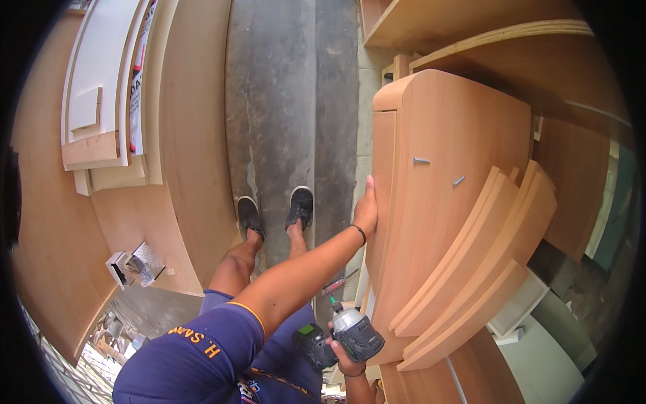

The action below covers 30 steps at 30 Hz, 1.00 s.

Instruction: The person uses a power drill to secure screws inside a drawer, rearranges several wooden panels, and uses a piece of sandpaper to smooth the edges of a narrow wooden component.

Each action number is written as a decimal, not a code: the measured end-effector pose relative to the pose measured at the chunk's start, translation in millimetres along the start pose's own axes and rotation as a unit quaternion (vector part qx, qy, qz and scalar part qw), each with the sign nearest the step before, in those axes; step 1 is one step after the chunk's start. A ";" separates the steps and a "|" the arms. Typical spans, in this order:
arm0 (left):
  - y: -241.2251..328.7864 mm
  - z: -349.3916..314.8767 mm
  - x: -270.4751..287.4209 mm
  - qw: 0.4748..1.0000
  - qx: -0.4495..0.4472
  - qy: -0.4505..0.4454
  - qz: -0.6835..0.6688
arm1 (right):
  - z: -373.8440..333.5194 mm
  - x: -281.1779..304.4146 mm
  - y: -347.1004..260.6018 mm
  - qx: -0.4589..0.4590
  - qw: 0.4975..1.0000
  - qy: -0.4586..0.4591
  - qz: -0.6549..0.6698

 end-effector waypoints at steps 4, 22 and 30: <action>2.0 -1.5 3.7 0.999 0.024 0.003 0.042 | 12.0 8.0 7.4 -0.070 0.995 -0.042 0.052; -59.4 -6.4 186.5 1.000 0.011 0.013 -0.005 | 33.7 -22.1 -77.0 -0.100 0.994 -0.027 0.047; -33.3 -29.9 228.6 0.999 -0.043 -0.004 -0.029 | 99.6 -74.9 -83.3 -0.187 0.982 -0.029 -0.012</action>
Point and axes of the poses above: each hand's wrist, its own z-axis towards the middle knuckle, its own x-axis out of the back of the hand, y = z × x, the point moved 7 cm from there along z, towards the middle knuckle, and after that the axes turned 10 degrees about z, right-handed, at the moved point
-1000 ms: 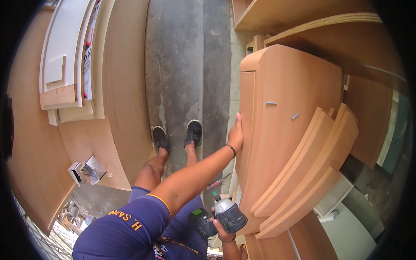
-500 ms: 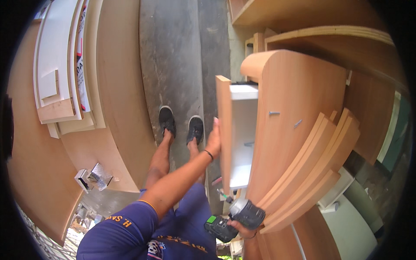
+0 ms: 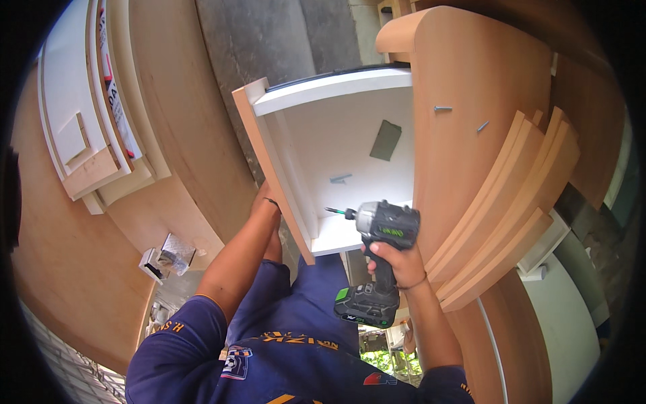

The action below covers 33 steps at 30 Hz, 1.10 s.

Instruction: The person uses a power drill to secure screws inside a drawer, rearranges several wooden panels, and uses a piece of sandpaper to smooth the edges of a narrow wooden component.

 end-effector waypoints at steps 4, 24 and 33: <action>-4.5 -7.7 13.3 0.992 0.092 0.008 -0.089 | 26.6 -17.3 17.3 -0.145 0.989 -0.019 -0.005; 14.0 -28.3 39.3 0.997 0.075 0.008 0.021 | 62.7 -31.3 78.1 -0.336 0.940 0.003 0.055; 16.6 -32.7 38.7 0.996 0.090 0.009 0.023 | 67.0 -32.3 78.5 -0.343 0.938 0.004 0.052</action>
Point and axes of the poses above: each hand's wrist, its own z-axis towards the middle knuckle, its own x-axis out of the back of the hand, y = z × x, the point moved 7 cm from there along z, towards the middle knuckle, and after that the axes turned 10 degrees about z, right-handed, at the moved point
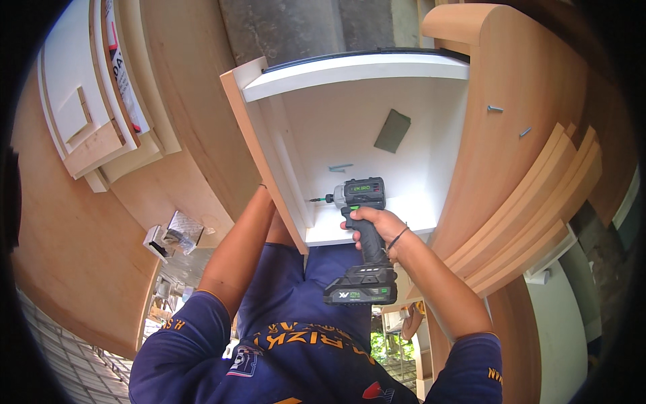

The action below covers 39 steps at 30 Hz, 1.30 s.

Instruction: The person uses a power drill to secure screws inside a drawer, rearranges several wooden panels, and uses a piece of sandpaper to smooth the edges of a narrow wooden component.

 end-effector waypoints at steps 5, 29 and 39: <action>-5.2 3.1 3.2 1.000 0.002 -0.001 -0.003 | -1.3 -3.2 2.0 -0.004 1.000 0.007 0.007; 2.5 -0.1 -1.1 0.974 0.047 0.056 -0.214 | 4.8 -2.9 3.4 -0.093 0.987 -0.067 0.116; -35.6 22.8 13.5 0.958 -0.009 0.006 -0.285 | 2.1 -2.8 3.5 -0.109 0.984 -0.067 0.120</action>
Point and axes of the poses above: each hand's wrist, its own z-axis towards the middle knuckle, its own x-axis out of the back of the hand, y = z × x, the point moved 7 cm from there along z, towards the middle knuckle, and after that the axes turned 10 degrees about z, right-handed, at the moved point
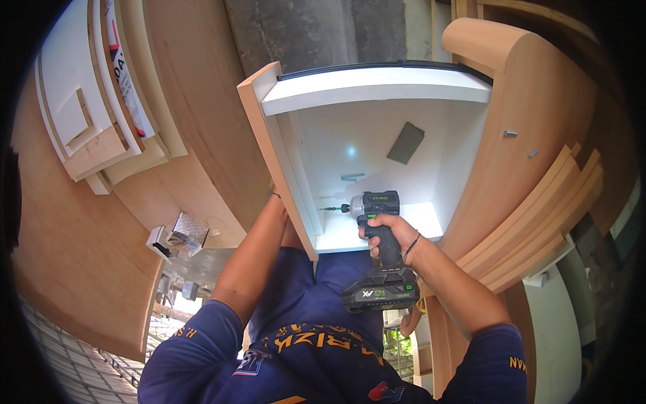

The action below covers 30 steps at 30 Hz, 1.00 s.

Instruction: The person uses a power drill to secure screws inside a drawer, rearranges several wooden panels, and uses a piece of sandpaper to smooth the edges of a narrow wooden component.

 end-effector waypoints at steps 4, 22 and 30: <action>19.8 -25.3 -35.8 0.996 0.061 0.047 0.053 | -0.2 6.1 -3.5 0.001 1.000 -0.011 0.017; -3.7 3.5 11.6 0.986 0.029 0.024 0.163 | -6.9 11.9 -4.3 0.022 1.000 0.006 0.003; -13.1 8.6 30.7 0.962 0.014 0.022 0.273 | -14.7 6.8 -1.9 0.064 0.997 0.044 -0.008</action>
Point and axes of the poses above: each hand's wrist, its own z-axis towards the middle knuckle, its own x-axis out of the back of the hand, y = z × x, the point moved 7 cm from there along z, towards the middle knuckle, and after that the axes turned 10 degrees about z, right-handed, at the moved point
